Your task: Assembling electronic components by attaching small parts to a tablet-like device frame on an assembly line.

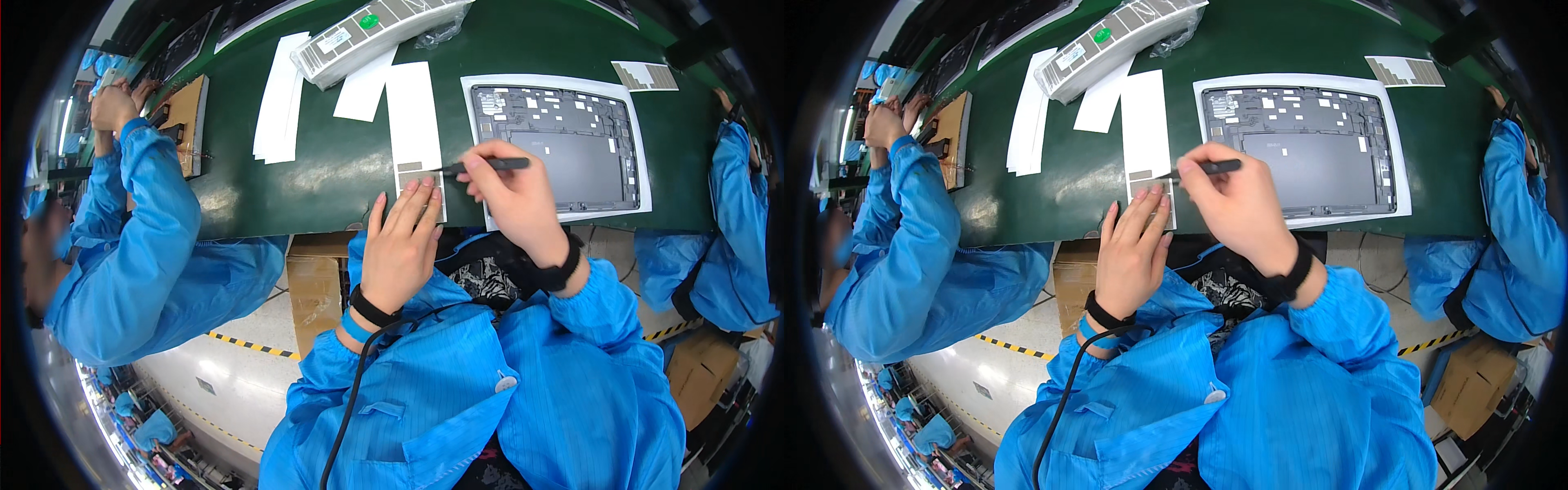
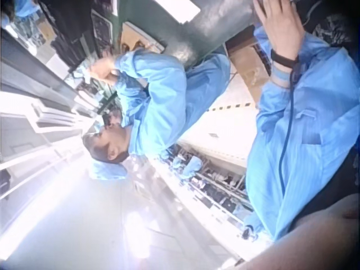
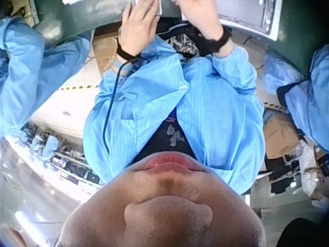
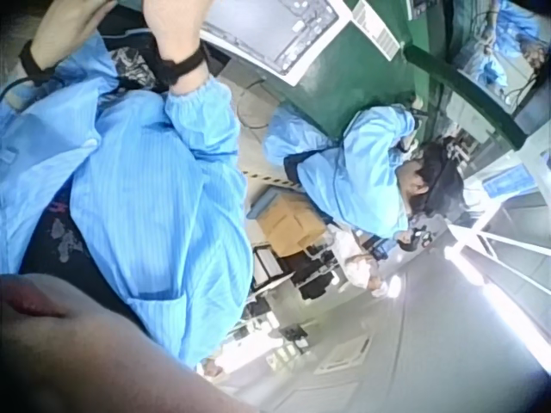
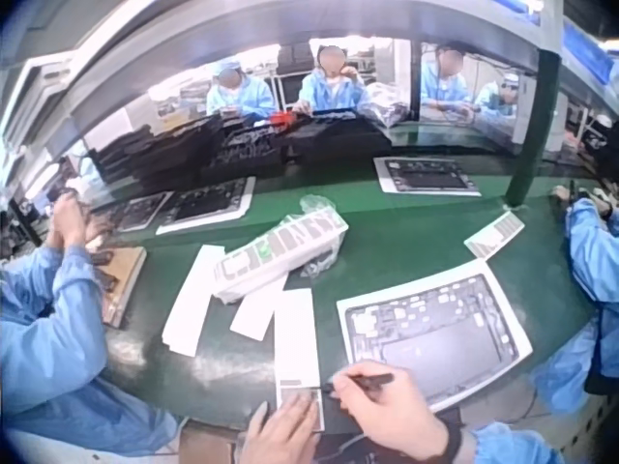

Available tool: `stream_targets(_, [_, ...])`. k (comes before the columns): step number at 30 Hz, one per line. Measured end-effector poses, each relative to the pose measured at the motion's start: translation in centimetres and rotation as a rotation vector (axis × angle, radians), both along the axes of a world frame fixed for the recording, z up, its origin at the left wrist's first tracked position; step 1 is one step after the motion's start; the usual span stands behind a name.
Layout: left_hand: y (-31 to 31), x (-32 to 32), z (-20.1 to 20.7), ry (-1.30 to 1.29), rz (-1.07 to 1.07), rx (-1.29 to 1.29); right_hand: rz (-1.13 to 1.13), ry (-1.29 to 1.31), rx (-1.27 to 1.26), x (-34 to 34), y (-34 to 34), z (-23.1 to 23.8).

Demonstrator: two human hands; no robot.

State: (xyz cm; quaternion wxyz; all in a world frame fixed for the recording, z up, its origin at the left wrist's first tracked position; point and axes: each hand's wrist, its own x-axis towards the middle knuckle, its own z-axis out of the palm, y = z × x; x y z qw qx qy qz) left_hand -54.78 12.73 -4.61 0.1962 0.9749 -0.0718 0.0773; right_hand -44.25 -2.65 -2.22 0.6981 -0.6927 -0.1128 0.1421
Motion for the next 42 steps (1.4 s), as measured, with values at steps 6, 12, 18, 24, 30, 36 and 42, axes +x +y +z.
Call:
stream_targets(6, [0.1,-0.1,0.0,-0.007,-0.004,-0.033,-0.035,-0.05,-0.194,0.9,1.3,-1.1])
stream_targets(12, [0.2,-0.1,0.0,-0.006,-0.007,-0.048,-0.016,-0.054,-0.178,0.6,1.8,-0.5])
stream_targets(18, [0.2,-0.1,0.1,0.003,-0.007,-0.054,-0.023,0.019,-0.134,0.8,1.5,-0.9])
stream_targets(24, [0.2,-0.1,0.2,0.005,-0.008,-0.043,-0.044,-0.023,-0.086,0.5,2.0,-1.1])
stream_targets(30, [0.6,0.5,1.2,0.056,-0.016,-0.015,-0.187,-0.034,0.016,0.9,-1.1,1.7])
stream_targets(36, [-0.2,2.4,3.0,-0.031,-0.029,0.008,-0.116,0.051,-0.092,0.9,-6.0,0.0])
stream_targets(42, [-2.6,2.4,2.3,-0.009,-0.055,0.028,-0.063,0.047,-0.001,0.4,-6.1,-1.1])
